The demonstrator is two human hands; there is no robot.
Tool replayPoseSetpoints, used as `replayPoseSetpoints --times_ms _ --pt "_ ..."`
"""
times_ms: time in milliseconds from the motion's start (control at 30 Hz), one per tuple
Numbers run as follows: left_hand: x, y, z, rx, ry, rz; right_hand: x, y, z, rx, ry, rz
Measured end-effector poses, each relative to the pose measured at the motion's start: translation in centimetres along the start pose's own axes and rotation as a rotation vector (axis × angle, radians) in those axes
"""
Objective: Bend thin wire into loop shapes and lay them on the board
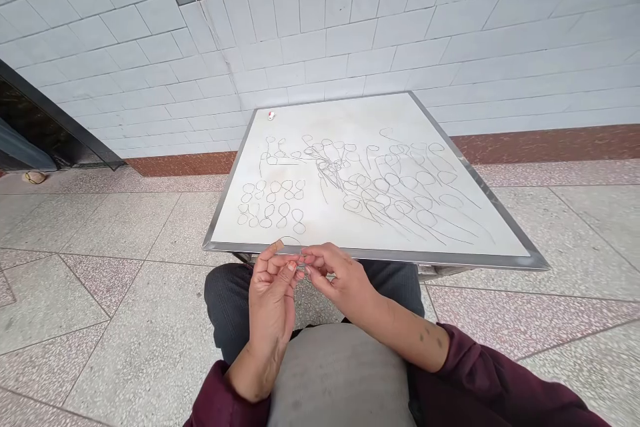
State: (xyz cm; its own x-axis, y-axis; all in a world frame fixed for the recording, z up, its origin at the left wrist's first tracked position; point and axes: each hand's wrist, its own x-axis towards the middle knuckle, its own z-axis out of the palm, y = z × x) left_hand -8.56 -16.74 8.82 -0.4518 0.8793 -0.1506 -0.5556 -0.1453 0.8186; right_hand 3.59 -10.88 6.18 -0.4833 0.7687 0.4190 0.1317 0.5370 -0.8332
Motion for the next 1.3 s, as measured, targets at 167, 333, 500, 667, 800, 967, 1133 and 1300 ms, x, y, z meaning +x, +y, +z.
replayPoseSetpoints --times_ms 167,333,500,667,800,967,1133,1300 --pt "0.1 -0.3 0.1 0.043 0.002 0.008 0.0 0.1 0.1 -0.078 0.029 -0.014" --pt "0.3 -0.7 0.0 0.074 0.013 0.018 0.2 0.0 -0.1 -0.077 0.027 -0.008" --pt "0.5 -1.1 -0.2 0.069 0.011 0.014 0.3 -0.1 -0.1 -0.023 0.022 -0.001" --pt "0.5 -1.2 0.0 0.057 -0.002 -0.014 0.4 0.2 -0.1 0.005 0.027 0.017" --pt "0.6 -1.1 0.1 0.05 -0.004 -0.039 0.3 0.7 0.1 0.036 0.037 0.032" --pt "0.7 -1.2 -0.1 0.062 0.017 -0.063 0.2 1.0 0.2 0.064 0.032 0.055" --pt "0.9 -1.4 -0.4 0.093 0.036 -0.087 0.3 1.0 0.1 0.064 0.044 0.065" --pt "1.1 -1.5 -0.6 0.11 0.025 -0.108 0.2 1.3 0.1 0.056 0.043 0.069"
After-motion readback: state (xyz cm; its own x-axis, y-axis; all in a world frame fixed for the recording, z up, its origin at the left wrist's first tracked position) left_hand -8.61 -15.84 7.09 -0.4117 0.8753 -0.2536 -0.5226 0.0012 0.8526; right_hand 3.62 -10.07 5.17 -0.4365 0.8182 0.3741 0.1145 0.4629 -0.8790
